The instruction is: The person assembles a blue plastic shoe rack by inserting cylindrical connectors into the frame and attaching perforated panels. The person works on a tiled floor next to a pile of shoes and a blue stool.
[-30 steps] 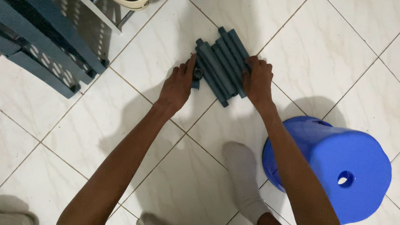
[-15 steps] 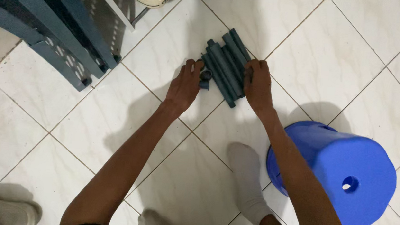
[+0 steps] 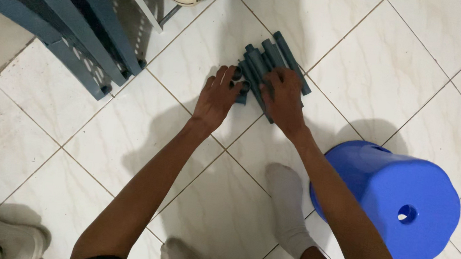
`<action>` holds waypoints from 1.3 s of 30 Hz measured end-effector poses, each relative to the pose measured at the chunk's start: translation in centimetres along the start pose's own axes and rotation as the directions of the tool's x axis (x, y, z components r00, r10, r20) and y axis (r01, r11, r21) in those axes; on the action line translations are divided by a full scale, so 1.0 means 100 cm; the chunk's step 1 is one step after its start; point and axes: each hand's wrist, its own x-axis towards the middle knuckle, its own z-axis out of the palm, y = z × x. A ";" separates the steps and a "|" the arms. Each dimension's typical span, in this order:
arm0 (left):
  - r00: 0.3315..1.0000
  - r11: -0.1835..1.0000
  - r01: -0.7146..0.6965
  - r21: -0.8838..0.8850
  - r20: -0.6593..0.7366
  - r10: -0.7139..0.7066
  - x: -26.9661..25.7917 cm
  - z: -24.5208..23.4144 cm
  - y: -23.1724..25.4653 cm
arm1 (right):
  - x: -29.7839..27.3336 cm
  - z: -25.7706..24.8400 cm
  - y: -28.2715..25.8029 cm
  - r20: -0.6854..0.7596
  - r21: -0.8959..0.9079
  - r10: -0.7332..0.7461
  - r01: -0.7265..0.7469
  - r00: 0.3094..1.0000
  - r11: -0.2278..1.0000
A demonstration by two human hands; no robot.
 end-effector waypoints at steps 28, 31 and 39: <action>0.991 0.992 -0.070 0.101 -0.107 0.080 -0.010 0.006 -0.011 | 0.001 0.029 -0.019 0.088 -0.152 -0.062 0.075 0.994 0.986; 0.992 0.997 -0.030 0.072 -0.118 0.038 -0.008 0.009 -0.011 | 0.002 0.031 -0.021 0.077 -0.154 -0.065 0.076 0.995 0.985; 0.981 0.999 0.027 0.022 -0.190 -0.022 -0.001 0.012 -0.003 | 0.004 0.028 -0.024 0.051 -0.160 -0.080 0.087 0.995 0.983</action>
